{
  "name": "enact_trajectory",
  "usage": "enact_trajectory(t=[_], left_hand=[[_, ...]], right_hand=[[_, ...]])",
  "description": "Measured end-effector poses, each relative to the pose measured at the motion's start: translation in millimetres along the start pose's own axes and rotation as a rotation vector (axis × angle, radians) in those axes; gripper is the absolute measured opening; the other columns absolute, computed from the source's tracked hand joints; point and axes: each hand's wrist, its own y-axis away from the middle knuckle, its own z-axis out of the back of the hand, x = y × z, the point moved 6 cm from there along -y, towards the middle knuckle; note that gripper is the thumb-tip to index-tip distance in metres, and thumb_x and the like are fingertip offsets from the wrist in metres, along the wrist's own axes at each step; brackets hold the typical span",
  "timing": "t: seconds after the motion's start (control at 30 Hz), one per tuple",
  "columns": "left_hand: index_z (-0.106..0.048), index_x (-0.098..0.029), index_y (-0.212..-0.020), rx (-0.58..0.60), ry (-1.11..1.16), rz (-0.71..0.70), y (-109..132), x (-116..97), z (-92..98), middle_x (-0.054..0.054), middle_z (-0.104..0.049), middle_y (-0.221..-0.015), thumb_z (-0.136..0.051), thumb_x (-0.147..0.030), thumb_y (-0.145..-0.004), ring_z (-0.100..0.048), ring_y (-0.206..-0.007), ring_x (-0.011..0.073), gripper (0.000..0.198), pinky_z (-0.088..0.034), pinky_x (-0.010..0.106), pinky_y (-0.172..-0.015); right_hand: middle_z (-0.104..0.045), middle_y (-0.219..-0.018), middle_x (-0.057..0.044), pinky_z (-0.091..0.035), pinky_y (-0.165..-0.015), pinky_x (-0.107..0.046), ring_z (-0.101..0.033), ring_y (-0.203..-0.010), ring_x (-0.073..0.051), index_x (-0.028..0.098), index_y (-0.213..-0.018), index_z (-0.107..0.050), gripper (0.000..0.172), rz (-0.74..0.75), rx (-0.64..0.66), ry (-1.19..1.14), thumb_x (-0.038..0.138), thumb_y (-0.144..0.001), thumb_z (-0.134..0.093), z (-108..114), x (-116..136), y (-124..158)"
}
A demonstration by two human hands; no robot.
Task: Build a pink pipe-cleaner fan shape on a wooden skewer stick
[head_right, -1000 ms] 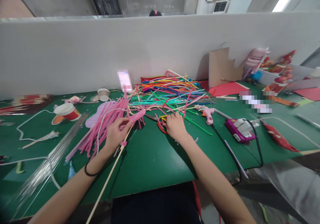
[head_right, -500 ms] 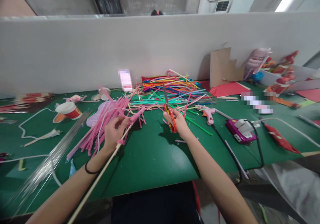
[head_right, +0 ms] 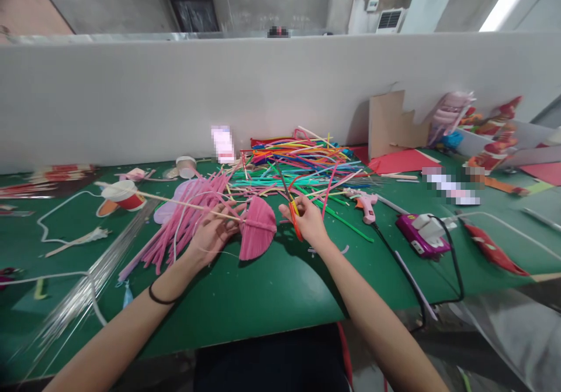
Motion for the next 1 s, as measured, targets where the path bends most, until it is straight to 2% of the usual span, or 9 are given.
enact_trajectory(t=[0.07, 0.13, 0.33, 0.5, 0.63, 0.73, 0.9, 1.0], left_hand=[[-0.058, -0.018, -0.112, 0.014, -0.027, 0.029, 1.1, 3.2, -0.9, 0.012, -0.071, -0.115, -0.071, -0.027, -0.080, -0.073, -0.090, 0.0234, 0.036, -0.060, 0.035, -0.078], [-0.060, -0.016, -0.110, 0.008, -0.065, 0.058, 2.3, 6.2, 0.0, 0.014, -0.071, -0.116, -0.071, -0.029, -0.080, -0.073, -0.091, 0.0250, 0.034, -0.059, 0.038, -0.082], [-0.063, -0.015, -0.097, -0.010, -0.148, 0.077, 1.3, 11.2, 5.5, 0.012, -0.074, -0.104, -0.072, -0.035, -0.080, -0.073, -0.089, 0.0240, 0.028, -0.061, 0.032, -0.076], [-0.064, -0.015, -0.098, -0.039, -0.203, 0.080, 0.8, 14.0, 7.9, 0.013, -0.074, -0.105, -0.072, -0.040, -0.080, -0.073, -0.088, 0.0235, 0.032, -0.060, 0.034, -0.078], [-0.067, -0.012, -0.095, -0.073, -0.279, 0.152, -0.8, 20.4, 14.8, 0.015, -0.074, -0.103, -0.073, -0.038, -0.079, -0.073, -0.086, 0.0242, 0.032, -0.060, 0.033, -0.077], [-0.068, -0.010, -0.097, -0.016, -0.263, 0.224, -2.4, 24.7, 15.1, 0.018, -0.073, -0.104, -0.068, -0.039, -0.083, -0.073, -0.091, 0.0254, 0.032, -0.058, 0.035, -0.083], [-0.068, -0.013, -0.112, 0.093, -0.200, 0.303, -2.6, 28.8, 7.6, 0.017, -0.068, -0.121, -0.062, -0.033, -0.089, -0.069, -0.104, 0.0234, 0.030, -0.054, 0.032, -0.090], [-0.069, -0.014, -0.113, 0.133, -0.177, 0.323, -1.1, 29.7, 1.7, 0.017, -0.067, -0.123, -0.060, -0.031, -0.091, -0.069, -0.102, 0.0221, 0.029, -0.055, 0.030, -0.086]], right_hand=[[-0.067, -0.075, 0.001, -0.053, -0.072, -0.033, -0.066, -0.071, -0.018, 0.024, -0.078, -0.044, 0.043, 0.015, -0.018, 0.052, 0.051, -0.068, -0.076, -2.1, -5.3, -1.3], [-0.070, -0.084, -0.001, -0.054, -0.077, -0.035, -0.068, -0.079, -0.020, 0.025, -0.079, -0.044, 0.043, -0.002, -0.014, 0.103, 0.050, -0.068, -0.076, -5.6, -12.3, -2.3], [-0.070, -0.081, -0.002, -0.053, -0.072, -0.034, -0.067, -0.081, -0.022, 0.025, -0.079, -0.045, 0.037, -0.052, 0.039, 0.246, 0.046, -0.070, -0.074, -13.5, -21.9, -2.2], [-0.069, -0.080, -0.002, -0.052, -0.069, -0.033, -0.066, -0.078, -0.021, 0.025, -0.079, -0.043, 0.034, -0.076, 0.083, 0.241, 0.042, -0.071, -0.072, -17.6, -27.8, -5.0], [-0.070, -0.085, -0.002, -0.052, -0.070, -0.032, -0.066, -0.081, -0.021, 0.025, -0.078, -0.042, 0.030, -0.108, 0.104, 0.228, 0.035, -0.072, -0.070, -17.7, -35.5, -10.6], [-0.071, -0.089, -0.003, -0.052, -0.070, -0.031, -0.066, -0.082, -0.019, 0.025, -0.078, -0.040, 0.032, -0.146, 0.140, 0.171, 0.030, -0.069, -0.070, -19.0, -37.6, -13.6], [-0.071, -0.094, -0.004, -0.051, -0.066, -0.029, -0.065, -0.073, -0.016, 0.024, -0.079, -0.037, 0.038, -0.187, 0.221, -0.046, 0.029, -0.064, -0.072, -27.2, -34.5, -11.5], [-0.070, -0.086, -0.002, -0.049, -0.062, -0.028, -0.063, -0.070, -0.016, 0.024, -0.077, -0.038, 0.041, -0.169, 0.185, 0.029, 0.031, -0.062, -0.075, -27.2, -32.5, -9.6]])
